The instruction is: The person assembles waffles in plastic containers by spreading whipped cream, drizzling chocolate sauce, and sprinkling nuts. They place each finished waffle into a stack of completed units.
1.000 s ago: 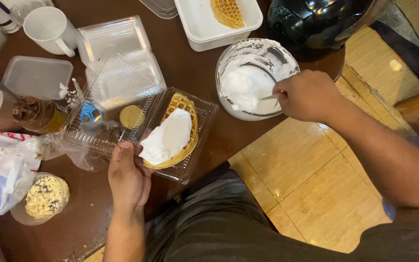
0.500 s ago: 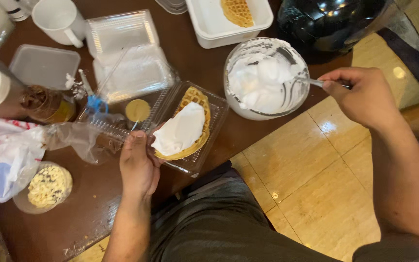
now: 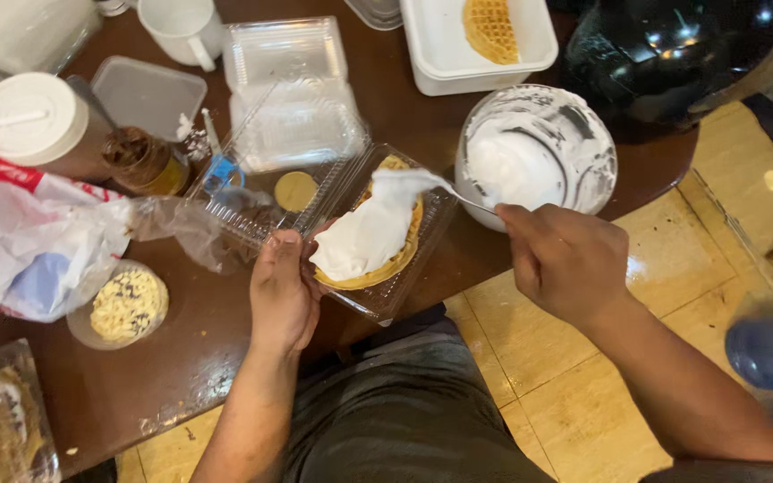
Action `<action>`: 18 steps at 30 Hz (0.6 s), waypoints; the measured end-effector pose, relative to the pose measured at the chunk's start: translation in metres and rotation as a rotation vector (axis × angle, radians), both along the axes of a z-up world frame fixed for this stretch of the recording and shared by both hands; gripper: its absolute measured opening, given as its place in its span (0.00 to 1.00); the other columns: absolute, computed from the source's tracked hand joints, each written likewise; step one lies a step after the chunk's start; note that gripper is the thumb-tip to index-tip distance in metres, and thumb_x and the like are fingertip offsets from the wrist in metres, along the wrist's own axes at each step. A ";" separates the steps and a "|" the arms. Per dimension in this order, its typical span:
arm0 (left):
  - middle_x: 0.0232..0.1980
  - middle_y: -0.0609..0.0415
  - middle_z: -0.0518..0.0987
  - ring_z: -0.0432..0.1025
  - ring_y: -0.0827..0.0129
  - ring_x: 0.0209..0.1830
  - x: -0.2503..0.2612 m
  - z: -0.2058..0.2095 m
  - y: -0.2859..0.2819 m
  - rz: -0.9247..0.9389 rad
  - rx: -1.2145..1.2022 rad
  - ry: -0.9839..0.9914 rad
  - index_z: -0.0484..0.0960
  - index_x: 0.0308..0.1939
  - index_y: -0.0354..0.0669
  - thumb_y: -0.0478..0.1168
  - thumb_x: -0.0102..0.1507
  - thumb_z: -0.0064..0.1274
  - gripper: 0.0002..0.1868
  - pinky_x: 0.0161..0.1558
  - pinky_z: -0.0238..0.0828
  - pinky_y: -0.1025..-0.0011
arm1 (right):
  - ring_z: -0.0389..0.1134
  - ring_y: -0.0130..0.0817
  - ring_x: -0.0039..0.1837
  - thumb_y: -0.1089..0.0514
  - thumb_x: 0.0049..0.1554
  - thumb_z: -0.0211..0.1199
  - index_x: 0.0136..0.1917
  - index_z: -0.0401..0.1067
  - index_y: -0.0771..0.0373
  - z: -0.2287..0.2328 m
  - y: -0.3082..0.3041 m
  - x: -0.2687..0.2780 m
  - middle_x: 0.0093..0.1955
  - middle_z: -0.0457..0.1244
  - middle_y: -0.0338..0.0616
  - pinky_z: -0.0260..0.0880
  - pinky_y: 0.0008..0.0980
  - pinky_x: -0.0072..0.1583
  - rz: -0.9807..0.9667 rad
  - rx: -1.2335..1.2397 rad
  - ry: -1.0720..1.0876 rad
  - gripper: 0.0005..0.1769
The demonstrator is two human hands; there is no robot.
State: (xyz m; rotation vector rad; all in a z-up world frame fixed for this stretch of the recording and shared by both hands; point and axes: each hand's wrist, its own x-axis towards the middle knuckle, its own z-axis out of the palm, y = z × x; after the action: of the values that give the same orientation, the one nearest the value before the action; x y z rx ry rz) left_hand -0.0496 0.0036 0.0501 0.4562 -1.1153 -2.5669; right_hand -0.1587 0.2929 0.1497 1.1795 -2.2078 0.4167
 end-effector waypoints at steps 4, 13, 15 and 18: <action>0.62 0.30 0.79 0.76 0.58 0.52 0.000 -0.006 -0.003 0.010 -0.023 0.042 0.69 0.47 0.40 0.44 0.77 0.39 0.11 0.48 0.77 0.64 | 0.61 0.37 0.31 0.65 0.55 0.69 0.57 0.77 0.56 0.014 -0.006 0.005 0.31 0.61 0.38 0.60 0.36 0.34 -0.020 0.053 -0.046 0.16; 0.61 0.30 0.78 0.77 0.56 0.56 0.000 -0.007 -0.004 0.027 0.034 0.061 0.68 0.46 0.40 0.42 0.74 0.39 0.09 0.55 0.80 0.59 | 0.64 0.36 0.32 0.60 0.59 0.66 0.55 0.79 0.57 0.039 -0.029 0.025 0.32 0.63 0.41 0.63 0.35 0.36 -0.090 0.058 -0.320 0.10; 0.62 0.30 0.78 0.77 0.55 0.57 0.002 -0.006 -0.004 0.031 0.010 0.095 0.68 0.46 0.39 0.42 0.75 0.38 0.09 0.58 0.78 0.59 | 0.65 0.36 0.28 0.59 0.57 0.65 0.56 0.79 0.56 0.045 -0.031 0.025 0.32 0.67 0.40 0.64 0.35 0.33 -0.170 0.019 -0.692 0.13; 0.63 0.29 0.78 0.76 0.56 0.57 0.002 -0.006 -0.003 0.051 -0.036 0.120 0.69 0.47 0.39 0.42 0.76 0.38 0.09 0.59 0.76 0.61 | 0.68 0.33 0.28 0.57 0.56 0.64 0.55 0.79 0.56 0.050 -0.035 0.028 0.35 0.70 0.39 0.67 0.34 0.32 -0.162 0.041 -0.852 0.13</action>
State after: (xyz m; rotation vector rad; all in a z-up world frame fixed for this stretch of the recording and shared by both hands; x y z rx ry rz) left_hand -0.0474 0.0002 0.0442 0.3138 -1.0920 -2.4897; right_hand -0.1303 0.2575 0.1995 0.9164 -3.0070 0.9390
